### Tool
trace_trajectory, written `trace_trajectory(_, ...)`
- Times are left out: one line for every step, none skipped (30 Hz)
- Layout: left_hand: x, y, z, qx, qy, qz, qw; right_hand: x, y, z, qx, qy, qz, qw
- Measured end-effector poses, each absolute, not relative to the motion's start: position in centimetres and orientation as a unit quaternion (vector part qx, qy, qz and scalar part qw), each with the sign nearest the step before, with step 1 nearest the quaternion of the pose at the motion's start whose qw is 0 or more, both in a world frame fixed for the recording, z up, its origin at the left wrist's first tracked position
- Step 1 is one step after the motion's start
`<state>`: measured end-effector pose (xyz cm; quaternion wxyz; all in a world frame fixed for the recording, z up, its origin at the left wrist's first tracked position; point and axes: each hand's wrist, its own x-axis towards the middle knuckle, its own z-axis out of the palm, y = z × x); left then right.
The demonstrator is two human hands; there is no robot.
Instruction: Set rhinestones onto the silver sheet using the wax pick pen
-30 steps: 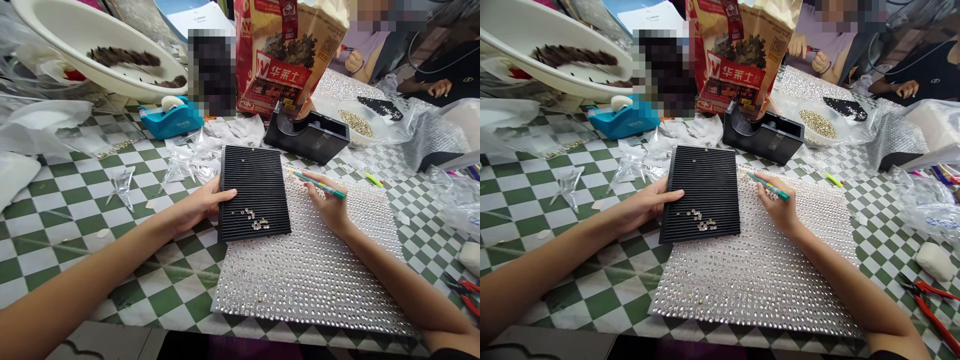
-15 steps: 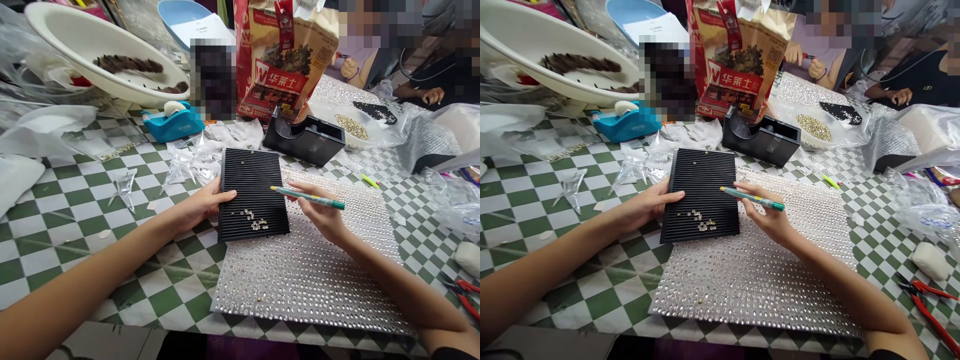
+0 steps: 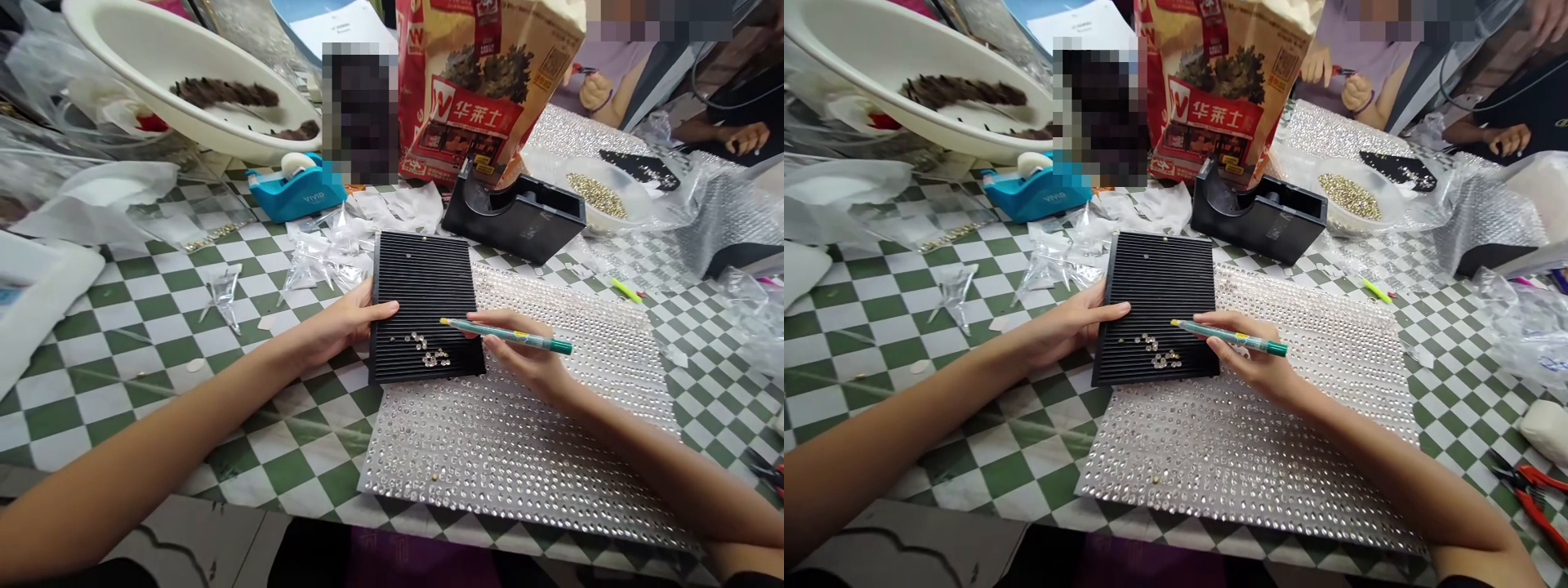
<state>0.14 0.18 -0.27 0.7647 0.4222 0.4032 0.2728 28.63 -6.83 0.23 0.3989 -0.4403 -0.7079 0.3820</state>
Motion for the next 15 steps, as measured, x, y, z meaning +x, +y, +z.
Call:
trace_trajectory(0.14, 0.18, -0.29, 0.42, 0.404, 0.272, 0.766, 28.68, -6.85, 0.24, -0.442, -0.717, 0.374, 0.388)
trace_trajectory(0.14, 0.19, -0.31, 0.419, 0.404, 0.273, 0.766, 28.74, -6.87, 0.25, -0.442, -0.725, 0.366, 0.381)
trace_trajectory(0.14, 0.21, -0.32, 0.418, 0.405, 0.272, 0.766, 28.79, -6.89, 0.25, -0.441, -0.731, 0.359, 0.377)
trace_trajectory(0.14, 0.22, -0.32, 0.418, 0.404, 0.272, 0.767, 28.83, -6.92, 0.24, -0.437, -0.736, 0.353, 0.377)
trace_trajectory(0.15, 0.24, -0.3, 0.418, 0.403, 0.272, 0.767, 28.86, -6.95, 0.22, -0.433, -0.741, 0.348, 0.379)
trace_trajectory(0.15, 0.24, -0.28, 0.418, 0.403, 0.272, 0.767, 28.88, -6.99, 0.19, -0.426, -0.745, 0.342, 0.383)
trace_trajectory(0.16, 0.24, -0.25, 0.417, 0.403, 0.273, 0.768, 28.89, -7.04, 0.16, -0.417, -0.751, 0.336, 0.387)
trace_trajectory(0.17, 0.23, -0.2, 0.416, 0.403, 0.273, 0.768, 28.9, -7.11, 0.13, -0.408, -0.758, 0.328, 0.388)
trace_trajectory(0.18, 0.22, -0.15, 0.414, 0.404, 0.272, 0.769, 28.9, -7.17, 0.12, -0.399, -0.767, 0.319, 0.388)
trace_trajectory(0.19, 0.2, -0.1, 0.413, 0.406, 0.272, 0.769, 28.89, -7.24, 0.12, -0.391, -0.775, 0.311, 0.387)
trace_trajectory(0.2, 0.19, -0.05, 0.413, 0.407, 0.27, 0.768, 28.86, -7.29, 0.13, -0.385, -0.784, 0.302, 0.383)
trace_trajectory(0.2, 0.17, 0.0, 0.414, 0.407, 0.269, 0.768, 28.8, -7.32, 0.16, -0.38, -0.791, 0.295, 0.377)
trace_trajectory(0.21, 0.17, 0.03, 0.416, 0.406, 0.269, 0.768, 28.72, -7.33, 0.2, -0.376, -0.798, 0.29, 0.371)
trace_trajectory(0.21, 0.16, 0.05, 0.417, 0.405, 0.27, 0.768, 28.62, -7.32, 0.25, -0.371, -0.803, 0.285, 0.368)
trace_trajectory(0.22, 0.16, 0.05, 0.418, 0.403, 0.271, 0.768, 28.51, -7.28, 0.28, -0.366, -0.808, 0.283, 0.364)
